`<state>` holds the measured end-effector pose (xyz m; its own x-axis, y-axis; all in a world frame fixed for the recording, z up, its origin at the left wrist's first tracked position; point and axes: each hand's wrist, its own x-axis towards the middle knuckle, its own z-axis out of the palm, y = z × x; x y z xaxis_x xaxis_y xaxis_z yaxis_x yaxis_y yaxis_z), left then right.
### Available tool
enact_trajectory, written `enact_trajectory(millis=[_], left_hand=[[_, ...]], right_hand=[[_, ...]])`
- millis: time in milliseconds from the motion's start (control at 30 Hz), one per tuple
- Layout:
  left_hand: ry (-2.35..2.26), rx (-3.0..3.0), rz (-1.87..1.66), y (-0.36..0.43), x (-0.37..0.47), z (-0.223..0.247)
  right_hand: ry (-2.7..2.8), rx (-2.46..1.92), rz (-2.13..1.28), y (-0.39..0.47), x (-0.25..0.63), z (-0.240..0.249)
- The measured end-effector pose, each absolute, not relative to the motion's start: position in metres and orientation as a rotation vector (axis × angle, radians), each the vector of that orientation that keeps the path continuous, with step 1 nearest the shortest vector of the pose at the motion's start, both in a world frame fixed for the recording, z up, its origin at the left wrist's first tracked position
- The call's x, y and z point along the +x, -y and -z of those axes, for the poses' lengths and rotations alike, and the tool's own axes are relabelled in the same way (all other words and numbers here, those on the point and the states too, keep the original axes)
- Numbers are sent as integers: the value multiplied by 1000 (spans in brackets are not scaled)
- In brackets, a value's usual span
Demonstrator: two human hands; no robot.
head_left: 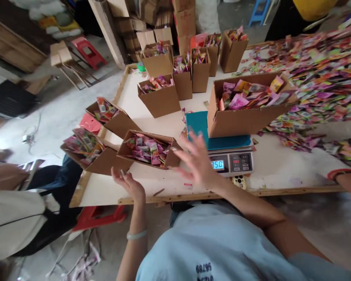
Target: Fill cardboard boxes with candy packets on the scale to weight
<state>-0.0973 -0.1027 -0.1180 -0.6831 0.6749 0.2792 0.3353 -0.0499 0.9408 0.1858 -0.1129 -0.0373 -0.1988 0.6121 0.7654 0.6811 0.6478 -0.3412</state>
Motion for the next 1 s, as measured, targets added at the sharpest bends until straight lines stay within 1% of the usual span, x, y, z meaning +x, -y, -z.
enact_trajectory(millis=[100,167,233,300,400,500,700,833,900,1000], left_hand=[[-1958,1382,-1964,111,-69,89],[-1848,1523,-2092,113,-40,69],[-1628,1621,-2185,109,-6,55],[-1358,1667,-2166,100,28,49],[-1122,1694,-1968,80,72,48],[-1116,1683,-1813,61,97,50],[-1106,1657,-1729,46,107,52],[-1071,1650,-1738,47,101,59],[-1052,1654,-1744,44,101,59],[-1020,1675,-1752,32,115,47]], right_hand=[[1449,-941,410,119,288,5],[1208,-904,593,122,355,1],[1063,-998,624,122,408,15],[954,-1170,520,120,439,38],[834,-1324,306,115,453,69],[861,-1355,261,109,454,78],[850,-1382,131,97,463,81],[845,-1305,194,92,465,90],[877,-1215,273,88,464,77],[1154,-1145,384,77,456,20]])
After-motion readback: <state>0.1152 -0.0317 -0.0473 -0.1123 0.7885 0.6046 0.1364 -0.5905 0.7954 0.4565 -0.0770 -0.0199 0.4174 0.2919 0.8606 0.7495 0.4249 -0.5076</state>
